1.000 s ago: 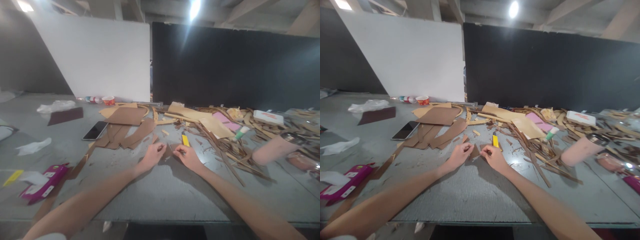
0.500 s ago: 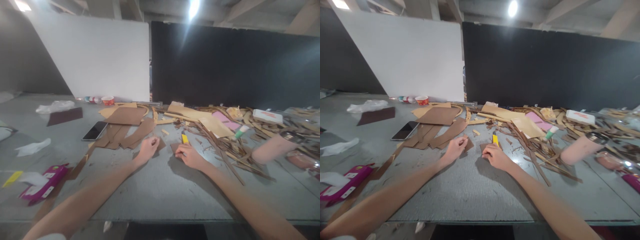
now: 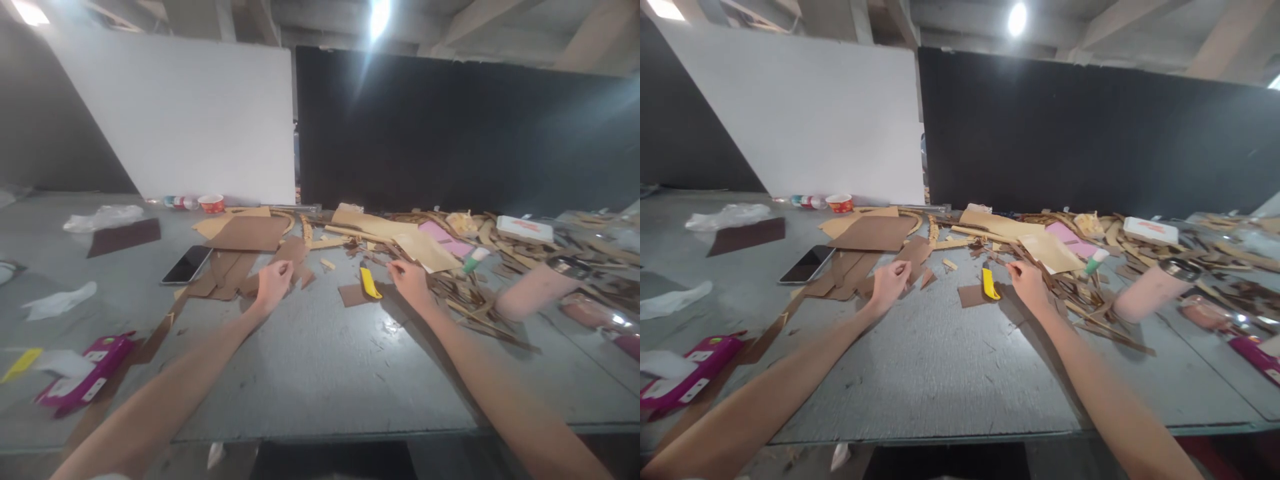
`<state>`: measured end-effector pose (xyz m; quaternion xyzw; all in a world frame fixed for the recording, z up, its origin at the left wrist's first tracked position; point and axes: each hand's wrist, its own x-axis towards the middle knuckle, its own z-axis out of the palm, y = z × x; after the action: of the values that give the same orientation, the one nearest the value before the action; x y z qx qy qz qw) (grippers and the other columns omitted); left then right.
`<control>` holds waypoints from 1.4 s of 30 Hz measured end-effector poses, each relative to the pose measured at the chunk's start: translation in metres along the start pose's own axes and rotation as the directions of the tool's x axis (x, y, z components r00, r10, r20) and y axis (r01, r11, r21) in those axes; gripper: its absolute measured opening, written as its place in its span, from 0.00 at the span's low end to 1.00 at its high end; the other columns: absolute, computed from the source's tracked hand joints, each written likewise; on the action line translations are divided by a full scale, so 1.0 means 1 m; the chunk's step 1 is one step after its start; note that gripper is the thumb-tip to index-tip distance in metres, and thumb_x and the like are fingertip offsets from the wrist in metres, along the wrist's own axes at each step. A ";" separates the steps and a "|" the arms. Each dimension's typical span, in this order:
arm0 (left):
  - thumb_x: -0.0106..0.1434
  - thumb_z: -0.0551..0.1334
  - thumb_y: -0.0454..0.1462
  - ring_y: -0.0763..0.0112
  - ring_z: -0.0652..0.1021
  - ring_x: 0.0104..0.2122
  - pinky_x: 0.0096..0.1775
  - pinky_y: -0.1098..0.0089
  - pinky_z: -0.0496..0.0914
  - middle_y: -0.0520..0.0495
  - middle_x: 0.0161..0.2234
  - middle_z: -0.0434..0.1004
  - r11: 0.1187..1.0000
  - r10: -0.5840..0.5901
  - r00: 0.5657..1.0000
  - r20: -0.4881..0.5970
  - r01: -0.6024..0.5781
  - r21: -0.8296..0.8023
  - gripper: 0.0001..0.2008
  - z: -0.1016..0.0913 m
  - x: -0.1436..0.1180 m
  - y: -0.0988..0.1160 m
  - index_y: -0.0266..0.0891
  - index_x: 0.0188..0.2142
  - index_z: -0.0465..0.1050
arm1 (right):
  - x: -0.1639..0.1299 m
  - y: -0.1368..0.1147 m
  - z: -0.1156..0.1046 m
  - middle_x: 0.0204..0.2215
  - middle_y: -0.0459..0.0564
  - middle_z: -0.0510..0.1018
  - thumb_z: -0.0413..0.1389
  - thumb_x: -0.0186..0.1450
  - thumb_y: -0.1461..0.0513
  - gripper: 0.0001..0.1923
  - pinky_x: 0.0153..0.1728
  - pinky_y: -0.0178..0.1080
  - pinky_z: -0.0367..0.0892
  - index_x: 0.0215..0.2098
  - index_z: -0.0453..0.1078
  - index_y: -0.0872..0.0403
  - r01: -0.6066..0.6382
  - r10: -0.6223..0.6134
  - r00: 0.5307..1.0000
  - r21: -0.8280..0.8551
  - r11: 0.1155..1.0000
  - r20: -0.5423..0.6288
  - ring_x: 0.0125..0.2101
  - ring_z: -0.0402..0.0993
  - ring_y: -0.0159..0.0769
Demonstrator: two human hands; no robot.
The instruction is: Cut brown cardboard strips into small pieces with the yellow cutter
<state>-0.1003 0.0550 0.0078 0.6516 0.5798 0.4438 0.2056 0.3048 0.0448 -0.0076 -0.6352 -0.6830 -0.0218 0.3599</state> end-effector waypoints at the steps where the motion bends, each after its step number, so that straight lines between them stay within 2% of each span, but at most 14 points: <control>1: 0.74 0.57 0.47 0.69 0.75 0.18 0.31 0.69 0.67 0.53 0.18 0.74 1.000 0.009 1.000 0.018 -0.009 0.010 0.19 0.001 0.000 -0.001 0.41 0.33 0.80 | 0.001 0.004 0.000 0.40 0.59 0.89 0.52 0.76 0.54 0.18 0.44 0.43 0.73 0.41 0.82 0.53 -0.023 0.023 1.000 -0.025 0.999 0.004 0.40 0.84 0.49; 4: 0.77 0.56 0.48 0.66 0.77 0.22 0.33 0.68 0.67 0.50 0.21 0.77 0.994 0.062 0.994 0.093 -0.070 0.084 0.22 0.003 -0.001 -0.002 0.41 0.33 0.81 | 0.004 0.014 0.002 0.37 0.59 0.88 0.51 0.76 0.55 0.19 0.41 0.42 0.71 0.41 0.82 0.54 -0.067 0.071 0.997 -0.097 0.993 0.032 0.38 0.84 0.48; 8: 0.79 0.55 0.46 0.55 0.83 0.34 0.38 0.65 0.70 0.42 0.30 0.83 0.937 0.064 0.970 0.235 -0.139 0.319 0.19 0.004 -0.002 0.006 0.40 0.53 0.82 | 0.002 0.017 0.002 0.39 0.63 0.88 0.54 0.73 0.60 0.14 0.43 0.44 0.70 0.44 0.82 0.57 -0.102 0.111 0.993 -0.171 0.980 0.049 0.39 0.83 0.50; 11: 0.80 0.54 0.43 0.52 0.85 0.36 0.41 0.63 0.72 0.39 0.35 0.85 0.859 0.072 0.945 0.319 -0.221 0.461 0.21 0.008 -0.010 0.016 0.39 0.64 0.76 | -0.003 0.006 0.002 0.49 0.67 0.86 0.56 0.71 0.63 0.15 0.47 0.45 0.69 0.52 0.79 0.59 -0.071 0.086 0.995 -0.227 0.971 0.057 0.47 0.82 0.52; 14: 0.79 0.52 0.37 0.53 0.85 0.41 0.45 0.61 0.74 0.36 0.44 0.86 0.816 0.212 0.910 0.355 -0.365 0.448 0.21 0.016 -0.026 0.024 0.39 0.66 0.73 | -0.011 -0.018 0.004 0.47 0.61 0.86 0.53 0.76 0.61 0.13 0.47 0.43 0.69 0.51 0.78 0.55 0.018 0.000 0.995 -0.190 0.982 0.098 0.45 0.82 0.48; 16: 0.77 0.53 0.34 0.53 0.84 0.49 0.52 0.59 0.75 0.34 0.54 0.83 0.783 0.358 0.856 0.372 -0.493 0.380 0.20 0.022 -0.038 0.030 0.40 0.61 0.76 | -0.018 -0.037 0.008 0.42 0.58 0.85 0.51 0.79 0.55 0.16 0.45 0.42 0.69 0.51 0.77 0.54 0.066 -0.048 0.989 -0.128 0.990 0.138 0.41 0.82 0.47; 18: 0.76 0.53 0.33 0.51 0.80 0.58 0.60 0.54 0.72 0.35 0.57 0.81 0.725 0.472 0.764 0.440 -0.620 0.299 0.19 0.028 -0.049 0.036 0.39 0.60 0.77 | -0.026 -0.054 0.011 0.43 0.59 0.84 0.52 0.79 0.50 0.19 0.45 0.43 0.69 0.55 0.75 0.54 0.101 -0.076 0.981 -0.135 0.986 0.179 0.42 0.81 0.49; 21: 0.76 0.54 0.33 0.52 0.75 0.66 0.67 0.51 0.68 0.38 0.65 0.76 0.679 0.538 0.628 0.562 -0.718 0.154 0.22 0.036 -0.060 0.043 0.41 0.65 0.74 | -0.036 -0.069 0.015 0.49 0.63 0.81 0.56 0.77 0.48 0.23 0.47 0.45 0.69 0.61 0.72 0.54 0.166 -0.115 0.965 -0.209 0.964 0.235 0.46 0.80 0.52; 26: 0.80 0.53 0.39 0.56 0.66 0.75 0.74 0.53 0.60 0.42 0.75 0.65 0.681 0.538 0.541 0.647 -0.731 0.044 0.27 0.043 -0.065 0.042 0.43 0.75 0.64 | -0.039 -0.068 0.023 0.47 0.63 0.80 0.56 0.78 0.53 0.21 0.45 0.44 0.68 0.63 0.70 0.55 0.165 -0.097 0.959 -0.242 0.956 0.267 0.45 0.79 0.52; 31: 0.81 0.52 0.40 0.62 0.66 0.75 0.76 0.57 0.57 0.45 0.74 0.67 0.704 0.520 0.533 0.668 -0.710 0.019 0.25 0.043 -0.062 0.038 0.44 0.74 0.66 | -0.030 -0.050 0.023 0.46 0.61 0.81 0.53 0.78 0.60 0.18 0.45 0.45 0.69 0.62 0.73 0.55 0.181 -0.094 0.951 -0.285 0.941 0.295 0.44 0.79 0.50; 34: 0.80 0.53 0.40 0.61 0.67 0.74 0.75 0.56 0.59 0.46 0.74 0.68 0.721 0.517 0.540 0.664 -0.693 0.003 0.25 0.041 -0.061 0.039 0.45 0.73 0.68 | -0.023 -0.039 0.012 0.51 0.64 0.79 0.54 0.76 0.62 0.19 0.54 0.52 0.70 0.63 0.76 0.54 0.176 -0.107 0.970 -0.330 0.927 0.218 0.53 0.76 0.57; 36: 0.79 0.55 0.39 0.60 0.68 0.74 0.75 0.55 0.61 0.46 0.73 0.70 0.729 0.520 0.549 0.655 -0.684 -0.006 0.25 0.040 -0.062 0.040 0.45 0.72 0.70 | -0.020 -0.038 0.004 0.56 0.64 0.78 0.55 0.76 0.62 0.20 0.60 0.57 0.68 0.62 0.78 0.51 0.232 -0.184 0.963 -0.267 0.935 0.196 0.59 0.73 0.59; 39: 0.77 0.57 0.37 0.57 0.71 0.72 0.73 0.52 0.64 0.44 0.70 0.73 0.743 0.529 0.571 0.628 -0.669 -0.018 0.25 0.038 -0.061 0.041 0.46 0.71 0.71 | -0.024 -0.050 -0.004 0.58 0.57 0.80 0.55 0.77 0.59 0.17 0.64 0.56 0.68 0.61 0.79 0.48 0.436 -0.419 0.859 0.008 0.900 0.295 0.61 0.74 0.52; 42: 0.75 0.59 0.34 0.57 0.74 0.69 0.71 0.51 0.67 0.44 0.68 0.77 0.751 0.556 0.565 0.609 -0.656 -0.077 0.26 0.036 -0.058 0.039 0.47 0.70 0.72 | -0.034 -0.069 -0.004 0.54 0.53 0.85 0.62 0.75 0.59 0.14 0.60 0.51 0.72 0.57 0.81 0.47 0.497 -0.545 0.749 0.225 0.838 0.376 0.56 0.79 0.47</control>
<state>-0.0443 -0.0001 -0.0003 0.9296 0.2571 0.2107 0.1591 0.2433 0.0005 0.0079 -0.3872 -0.8946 0.0552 0.2163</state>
